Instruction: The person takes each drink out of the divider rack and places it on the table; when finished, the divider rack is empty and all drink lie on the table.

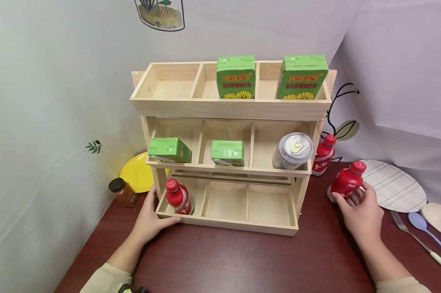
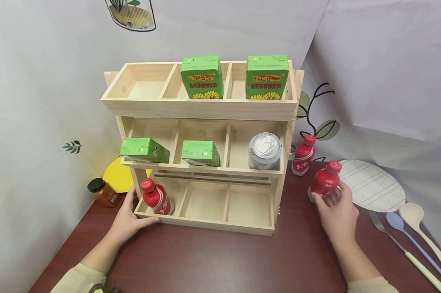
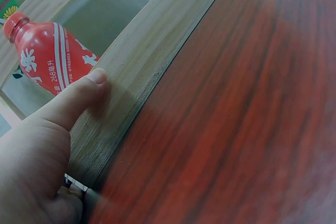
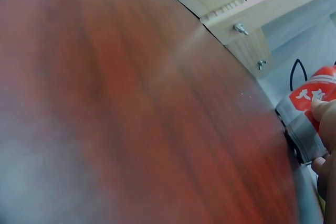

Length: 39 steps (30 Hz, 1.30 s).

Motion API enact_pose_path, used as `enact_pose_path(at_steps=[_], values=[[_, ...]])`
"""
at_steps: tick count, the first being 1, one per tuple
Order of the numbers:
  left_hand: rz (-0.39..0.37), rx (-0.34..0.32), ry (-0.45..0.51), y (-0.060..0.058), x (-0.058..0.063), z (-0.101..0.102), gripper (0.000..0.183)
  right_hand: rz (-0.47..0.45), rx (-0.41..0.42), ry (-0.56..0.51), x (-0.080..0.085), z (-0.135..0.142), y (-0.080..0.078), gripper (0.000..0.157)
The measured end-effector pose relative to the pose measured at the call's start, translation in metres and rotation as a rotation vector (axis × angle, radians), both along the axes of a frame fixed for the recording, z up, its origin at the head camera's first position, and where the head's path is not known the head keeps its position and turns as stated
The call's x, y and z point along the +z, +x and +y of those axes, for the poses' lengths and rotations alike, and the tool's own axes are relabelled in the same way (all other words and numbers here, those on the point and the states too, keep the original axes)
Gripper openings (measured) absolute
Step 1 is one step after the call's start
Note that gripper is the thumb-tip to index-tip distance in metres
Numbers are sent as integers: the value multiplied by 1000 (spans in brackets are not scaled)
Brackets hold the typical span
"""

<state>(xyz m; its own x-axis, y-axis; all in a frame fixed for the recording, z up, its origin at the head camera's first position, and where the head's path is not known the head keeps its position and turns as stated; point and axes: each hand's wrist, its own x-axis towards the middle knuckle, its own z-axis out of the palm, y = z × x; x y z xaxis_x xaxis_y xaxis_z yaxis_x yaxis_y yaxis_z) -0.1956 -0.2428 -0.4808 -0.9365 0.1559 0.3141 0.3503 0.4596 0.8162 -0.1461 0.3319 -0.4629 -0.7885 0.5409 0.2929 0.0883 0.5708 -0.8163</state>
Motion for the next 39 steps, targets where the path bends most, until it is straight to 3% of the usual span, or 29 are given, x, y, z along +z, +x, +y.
enact_pose_path(at_steps=[4,14,25,39], values=[[19,-11,1,0,3,2,124,-2,-6,-31,0,2,-8,83],[25,-22,14,14,30,15,118,2,-10,-33,-3,5,-28,83],[19,-18,19,14,30,15,118,8,-50,-3,-2,4,-48,80],[16,-19,24,15,30,13,119,14,-45,4,-1,1,-64,76]])
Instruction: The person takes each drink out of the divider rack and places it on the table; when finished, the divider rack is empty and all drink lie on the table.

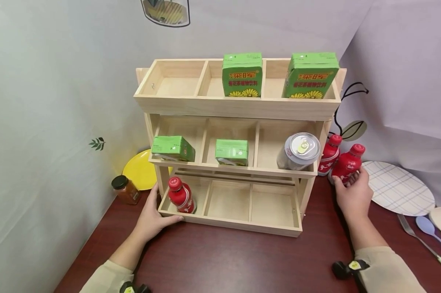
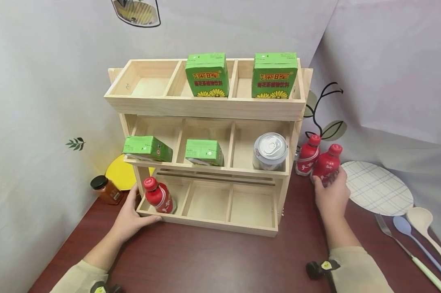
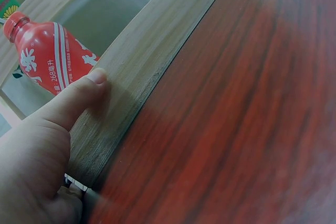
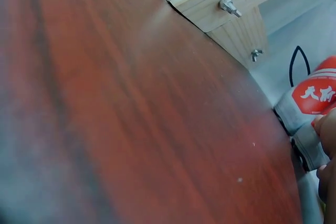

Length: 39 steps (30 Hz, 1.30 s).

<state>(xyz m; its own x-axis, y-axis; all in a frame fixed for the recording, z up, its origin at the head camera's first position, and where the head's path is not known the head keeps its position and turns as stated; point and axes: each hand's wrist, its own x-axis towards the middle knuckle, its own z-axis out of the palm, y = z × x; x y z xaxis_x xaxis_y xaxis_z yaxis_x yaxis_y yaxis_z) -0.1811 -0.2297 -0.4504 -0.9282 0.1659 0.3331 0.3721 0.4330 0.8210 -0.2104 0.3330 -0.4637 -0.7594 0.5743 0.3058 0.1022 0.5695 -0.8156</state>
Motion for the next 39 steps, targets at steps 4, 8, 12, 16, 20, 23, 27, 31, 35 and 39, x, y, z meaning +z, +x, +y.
enact_pose_path(at_steps=[4,8,12,16,20,23,27,31,35,39], values=[[3,-3,6,0,0,1,119,-2,-2,-2,1,1,-4,76],[11,-5,7,0,1,1,119,-13,3,7,2,3,-8,76],[14,-7,3,0,1,1,118,-27,15,39,3,6,-12,74],[4,-5,3,0,1,2,119,-45,34,73,3,10,-15,72],[3,-10,11,0,1,2,118,-58,52,107,2,13,-18,70],[7,-15,15,0,2,1,119,-68,61,134,1,15,-20,69],[13,-16,17,-1,2,1,119,-77,58,159,-1,16,-21,66],[19,-17,11,-2,1,0,119,-72,48,175,-4,17,-22,63],[13,-11,11,-2,0,0,119,-74,43,198,-8,19,-25,59],[12,-14,12,-2,-1,0,119,-66,40,216,-10,19,-25,56]])
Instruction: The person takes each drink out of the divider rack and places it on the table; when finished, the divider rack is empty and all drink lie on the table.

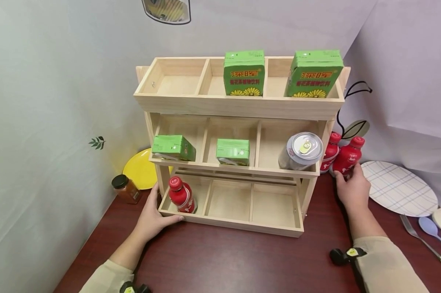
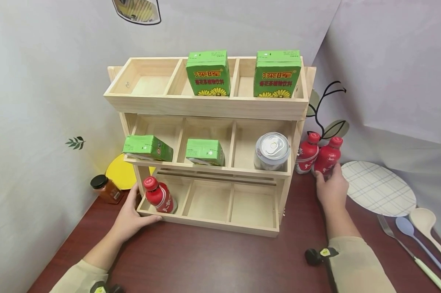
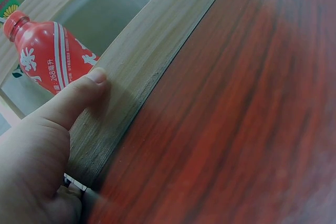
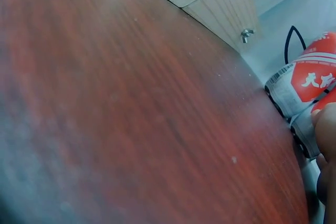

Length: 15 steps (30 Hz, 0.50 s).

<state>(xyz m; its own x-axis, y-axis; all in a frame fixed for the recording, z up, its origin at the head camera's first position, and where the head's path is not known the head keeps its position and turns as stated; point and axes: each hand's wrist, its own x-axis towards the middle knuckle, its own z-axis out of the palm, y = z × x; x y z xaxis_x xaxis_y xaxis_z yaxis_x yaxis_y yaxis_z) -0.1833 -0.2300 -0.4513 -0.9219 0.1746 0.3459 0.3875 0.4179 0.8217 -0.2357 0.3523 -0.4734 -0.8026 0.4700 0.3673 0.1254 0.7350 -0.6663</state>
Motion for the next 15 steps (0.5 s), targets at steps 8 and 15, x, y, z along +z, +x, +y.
enact_pose_path(at_steps=[8,15], values=[[-17,4,4,0,-1,0,120,102,-20,-64,5,-5,3,67],[-11,3,10,-4,-7,-3,121,224,-73,-174,4,-11,13,63]])
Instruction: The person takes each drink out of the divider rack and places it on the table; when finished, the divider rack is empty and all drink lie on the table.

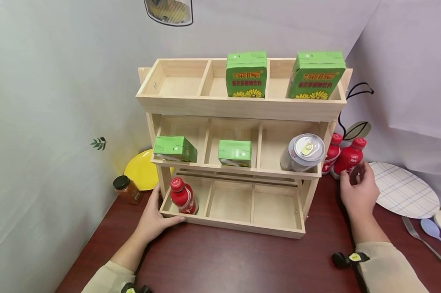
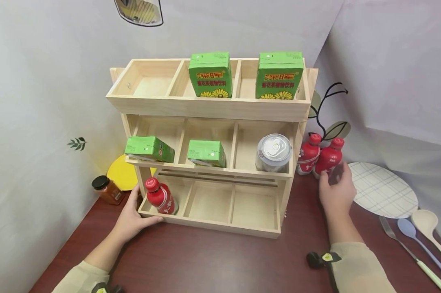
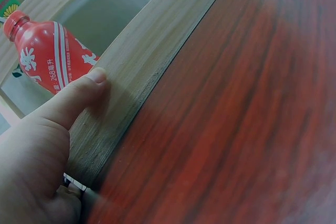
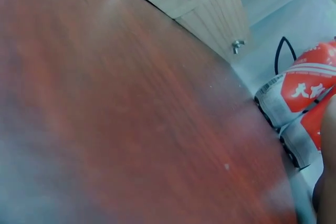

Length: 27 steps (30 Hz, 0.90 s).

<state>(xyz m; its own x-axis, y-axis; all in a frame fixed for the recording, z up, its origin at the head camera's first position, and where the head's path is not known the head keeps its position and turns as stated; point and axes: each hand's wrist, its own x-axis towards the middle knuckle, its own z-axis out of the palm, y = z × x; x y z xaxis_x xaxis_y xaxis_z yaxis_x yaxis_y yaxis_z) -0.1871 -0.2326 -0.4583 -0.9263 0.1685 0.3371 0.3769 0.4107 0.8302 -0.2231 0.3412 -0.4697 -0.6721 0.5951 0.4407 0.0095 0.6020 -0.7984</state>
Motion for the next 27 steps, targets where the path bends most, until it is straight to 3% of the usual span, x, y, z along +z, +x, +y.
enact_pose_path(at_steps=[6,9,19,27], values=[[-8,30,-30,-12,-23,-9,123,35,4,-22,-2,-6,12,61],[3,28,-37,-13,-25,-10,123,61,16,29,-4,-10,18,60],[2,14,-14,4,7,3,120,109,88,172,-6,-24,44,65],[6,15,-19,4,6,2,118,174,230,210,-8,-42,73,76]])
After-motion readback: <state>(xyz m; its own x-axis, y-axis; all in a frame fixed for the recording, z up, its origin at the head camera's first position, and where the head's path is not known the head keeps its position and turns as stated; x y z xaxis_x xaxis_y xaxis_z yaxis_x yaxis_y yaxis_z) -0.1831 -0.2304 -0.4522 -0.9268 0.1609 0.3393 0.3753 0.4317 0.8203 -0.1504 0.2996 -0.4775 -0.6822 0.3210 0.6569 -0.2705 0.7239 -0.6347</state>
